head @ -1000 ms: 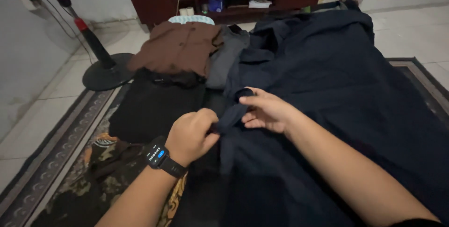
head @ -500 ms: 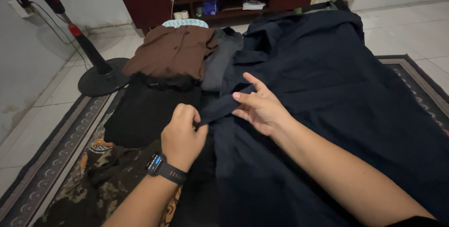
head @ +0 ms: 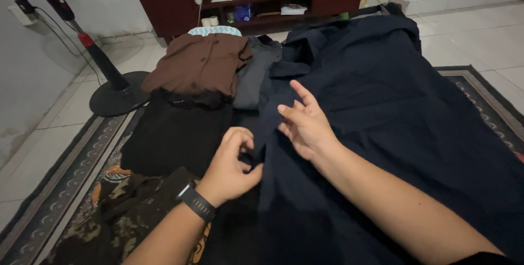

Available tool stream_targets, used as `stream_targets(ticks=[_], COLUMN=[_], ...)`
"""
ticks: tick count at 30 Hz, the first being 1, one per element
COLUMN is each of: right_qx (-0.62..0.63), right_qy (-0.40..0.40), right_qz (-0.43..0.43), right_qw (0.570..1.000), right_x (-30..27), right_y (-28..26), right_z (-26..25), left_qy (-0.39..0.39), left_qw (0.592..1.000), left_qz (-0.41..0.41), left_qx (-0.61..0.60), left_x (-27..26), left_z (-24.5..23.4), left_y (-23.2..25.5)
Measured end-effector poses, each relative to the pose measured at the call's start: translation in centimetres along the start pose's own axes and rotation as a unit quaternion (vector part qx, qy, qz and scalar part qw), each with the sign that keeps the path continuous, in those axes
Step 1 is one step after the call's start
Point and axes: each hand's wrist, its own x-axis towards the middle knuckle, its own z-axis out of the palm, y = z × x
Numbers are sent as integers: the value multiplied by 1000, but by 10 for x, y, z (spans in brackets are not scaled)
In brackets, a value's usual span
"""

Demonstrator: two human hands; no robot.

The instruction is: The person is folding a camouflage-patterned cloth and a blue shirt on a mattress.

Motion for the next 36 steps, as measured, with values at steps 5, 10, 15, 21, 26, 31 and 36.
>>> stream_targets(ticks=[5,10,15,21,26,31,36], right_qx=[41,42,47,22,42,48,8], right_qy=[2,4,9,-37,-98,-86,-98], right_qz=[-8,0,-2,-19,15,42,73], right_qw=[999,999,999,999,994,994,992], right_x=[-3,-9,-8,-8,-25,-27,-24], right_y=[-7,-9,-9,0,3,12,27], right_z=[8,15,15,9,26,24,16], left_qy=[28,167,146,-37,-10,-35,-87], left_qw=[985,963,965,994,994,966,930], left_qz=[-56,-110,-190,8,0,-115,-151], left_qx=[161,183,-107,105,-108,-228,-322], left_x=[-4,-5,-5,-6,9,-3,5], left_z=[-1,-3,5,-9,-16,-19,-42], left_y=[-27,-43,-61,-62,-27,-87,-62])
